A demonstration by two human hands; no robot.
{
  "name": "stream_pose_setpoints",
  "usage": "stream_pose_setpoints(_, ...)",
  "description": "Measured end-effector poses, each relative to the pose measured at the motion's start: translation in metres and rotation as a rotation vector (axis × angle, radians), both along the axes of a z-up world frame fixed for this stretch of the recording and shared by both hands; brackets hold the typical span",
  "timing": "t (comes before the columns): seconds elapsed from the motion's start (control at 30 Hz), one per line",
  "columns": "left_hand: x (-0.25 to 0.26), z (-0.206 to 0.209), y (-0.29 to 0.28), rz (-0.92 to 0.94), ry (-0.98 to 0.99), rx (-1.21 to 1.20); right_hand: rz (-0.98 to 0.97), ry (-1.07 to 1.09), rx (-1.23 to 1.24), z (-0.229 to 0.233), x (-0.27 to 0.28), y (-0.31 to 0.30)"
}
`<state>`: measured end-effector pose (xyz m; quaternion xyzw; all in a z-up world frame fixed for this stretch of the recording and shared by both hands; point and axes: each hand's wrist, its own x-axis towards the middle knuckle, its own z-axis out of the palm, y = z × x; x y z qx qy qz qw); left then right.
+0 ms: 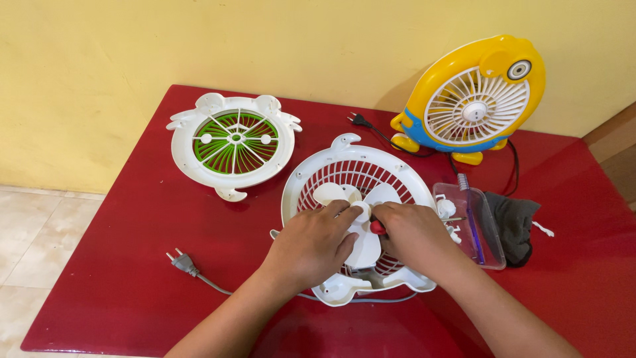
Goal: The person assembles a small electric fan by securing the fan blade to the motor hub using a screwdriver. They tighten the central screw to fix the blade in place on the fan housing.
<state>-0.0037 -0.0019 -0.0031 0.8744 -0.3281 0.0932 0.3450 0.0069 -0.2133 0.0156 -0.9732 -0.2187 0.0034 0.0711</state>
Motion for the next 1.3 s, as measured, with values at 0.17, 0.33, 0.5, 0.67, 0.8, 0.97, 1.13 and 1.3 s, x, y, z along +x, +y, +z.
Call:
stream_pose_setpoints(0.17, 0.002, 0.001, 0.002, -0.006, 0.014, -0.006, 0.059, 0.001, 0.255, 0.029, -0.005, -0.01)
stream_pose_setpoints(0.33, 0.004, -0.002, 0.004, -0.007, -0.017, -0.012, -0.179, 0.04, 0.544, 0.067, -0.012, -0.045)
stream_pose_setpoints(0.5, 0.004, 0.0, 0.003, 0.007, 0.022, 0.029, 0.15, -0.139, 0.762, 0.078, -0.013, -0.064)
stream_pose_setpoints(0.67, 0.005, 0.005, 0.002, 0.0, 0.025, 0.045, 0.06, -0.169, 0.787, 0.052, -0.004, -0.057)
stream_pose_setpoints(0.8, 0.005, 0.006, 0.002, 0.0, 0.058, 0.055, 0.045, -0.084, 0.918, 0.035, 0.004, -0.049)
stream_pose_setpoints(0.97, 0.005, 0.006, 0.002, 0.006, 0.063, 0.065, 0.006, -0.091, 0.778, 0.03, 0.008, -0.042)
stream_pose_setpoints(1.13, 0.005, 0.006, 0.002, -0.001, 0.061, 0.072, 0.021, -0.12, 0.722, 0.031, 0.009, -0.039)
stream_pose_setpoints(1.3, 0.005, 0.006, 0.002, -0.003, 0.031, 0.07, 0.013, -0.126, 0.791, 0.033, 0.005, -0.041)
